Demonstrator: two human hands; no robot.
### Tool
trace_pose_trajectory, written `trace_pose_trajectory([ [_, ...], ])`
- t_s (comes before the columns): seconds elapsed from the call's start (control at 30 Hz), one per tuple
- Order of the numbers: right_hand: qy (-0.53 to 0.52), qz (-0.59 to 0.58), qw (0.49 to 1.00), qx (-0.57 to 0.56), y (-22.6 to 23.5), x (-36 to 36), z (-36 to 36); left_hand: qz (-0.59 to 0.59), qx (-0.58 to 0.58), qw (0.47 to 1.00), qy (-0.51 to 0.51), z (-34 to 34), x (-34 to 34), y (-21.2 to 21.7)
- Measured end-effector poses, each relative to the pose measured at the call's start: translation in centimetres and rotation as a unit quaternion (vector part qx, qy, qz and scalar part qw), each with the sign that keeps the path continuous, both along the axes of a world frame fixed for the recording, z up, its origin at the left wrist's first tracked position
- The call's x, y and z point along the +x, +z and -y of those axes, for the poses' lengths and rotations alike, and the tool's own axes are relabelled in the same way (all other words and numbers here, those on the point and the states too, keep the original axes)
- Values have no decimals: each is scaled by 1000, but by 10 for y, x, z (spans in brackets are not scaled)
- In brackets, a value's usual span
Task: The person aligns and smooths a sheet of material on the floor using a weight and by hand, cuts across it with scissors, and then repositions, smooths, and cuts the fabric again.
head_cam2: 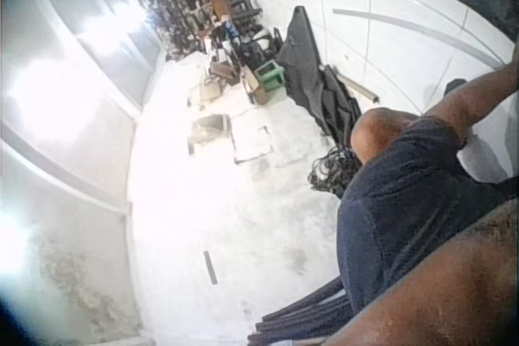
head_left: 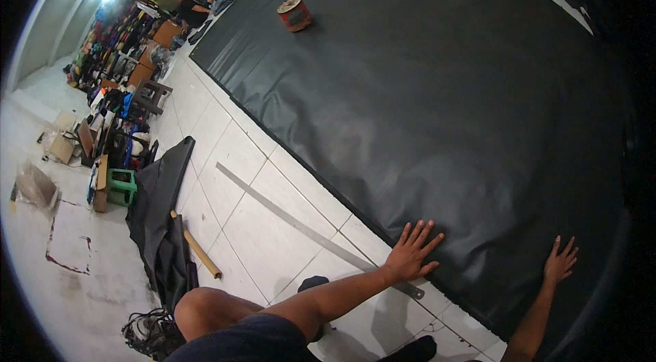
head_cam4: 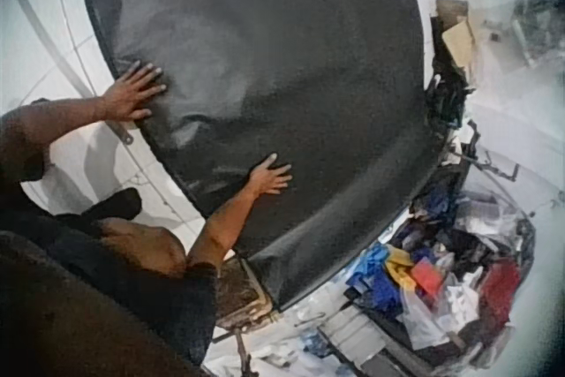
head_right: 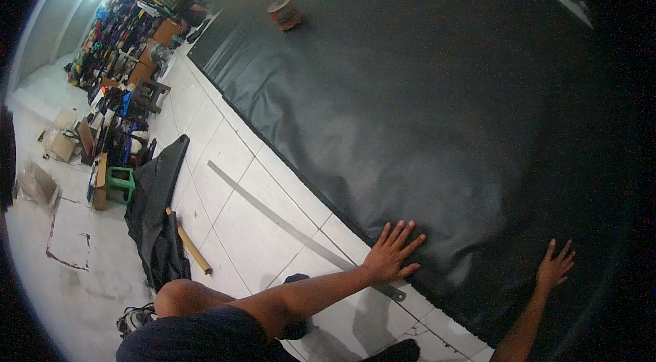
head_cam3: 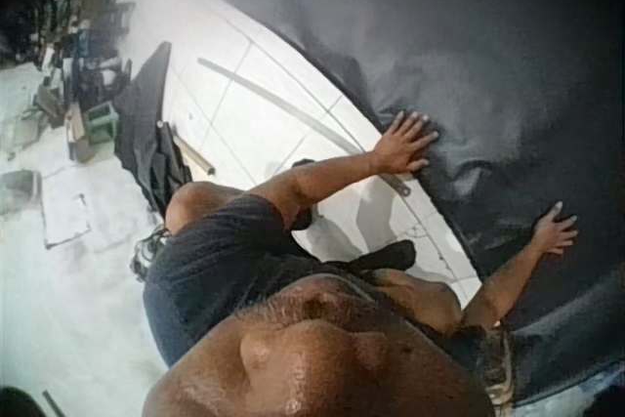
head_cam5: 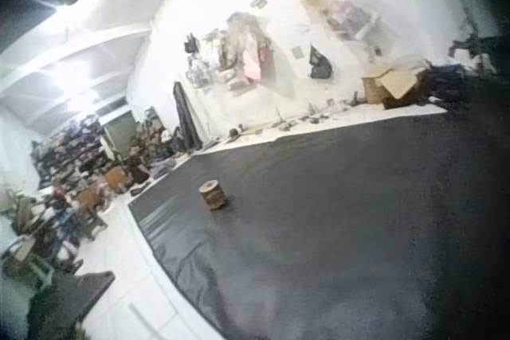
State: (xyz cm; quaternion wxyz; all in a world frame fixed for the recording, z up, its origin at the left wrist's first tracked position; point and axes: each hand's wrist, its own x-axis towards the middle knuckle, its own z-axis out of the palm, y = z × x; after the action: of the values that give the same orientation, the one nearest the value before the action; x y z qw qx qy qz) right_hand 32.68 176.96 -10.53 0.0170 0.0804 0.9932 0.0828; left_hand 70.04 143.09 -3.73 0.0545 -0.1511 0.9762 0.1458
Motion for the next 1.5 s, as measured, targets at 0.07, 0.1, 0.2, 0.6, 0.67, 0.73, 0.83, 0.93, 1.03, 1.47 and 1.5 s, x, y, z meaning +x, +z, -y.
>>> trace_pose_trajectory([
  [0.07, -2, 21, 1000, -10, 10, 5, 8, 3, -9, 1000, -6, 2, 1, 3],
  [0.1, -2, 21, 1000, -12, 13, 6, 10, 2, -11, 1000, -7, 1, 2, 2],
  [0.2, 17, 22, 1000, -4, 25, 9, 11, -1, -16, 1000, -5, -3, 5, 1],
  [0.6, 140, -62, 977, -151, 49, 155, -53, -1, -27, 999, -36, 6, -14, 1],
  [0.67, 117, -2, 990, -74, 77, 200, -21, 1, -36, 999, -23, 7, -6, -5],
  [0.73, 151, -33, 984, -90, 76, 206, -2, 25, -41, 999, 10, 15, 1, -7],
  [0.83, 133, -24, 981, -136, 52, 187, -14, -84, -80, 993, -3, 17, 3, -22],
  [0.93, 70, 37, 987, -142, 61, 189, -32, -78, -60, 995, -18, 2, -8, -9],
  [1.03, 77, 37, 982, -170, 57, 188, -26, -104, 148, 982, 56, 32, -7, 4],
  [1.47, 45, -2, 996, -82, 43, 252, -48, -78, -54, 979, 182, 64, 101, -19],
  [1.5, 48, 8, 996, -77, 49, 228, -42, -72, -45, 978, 191, 64, 87, -17],
])
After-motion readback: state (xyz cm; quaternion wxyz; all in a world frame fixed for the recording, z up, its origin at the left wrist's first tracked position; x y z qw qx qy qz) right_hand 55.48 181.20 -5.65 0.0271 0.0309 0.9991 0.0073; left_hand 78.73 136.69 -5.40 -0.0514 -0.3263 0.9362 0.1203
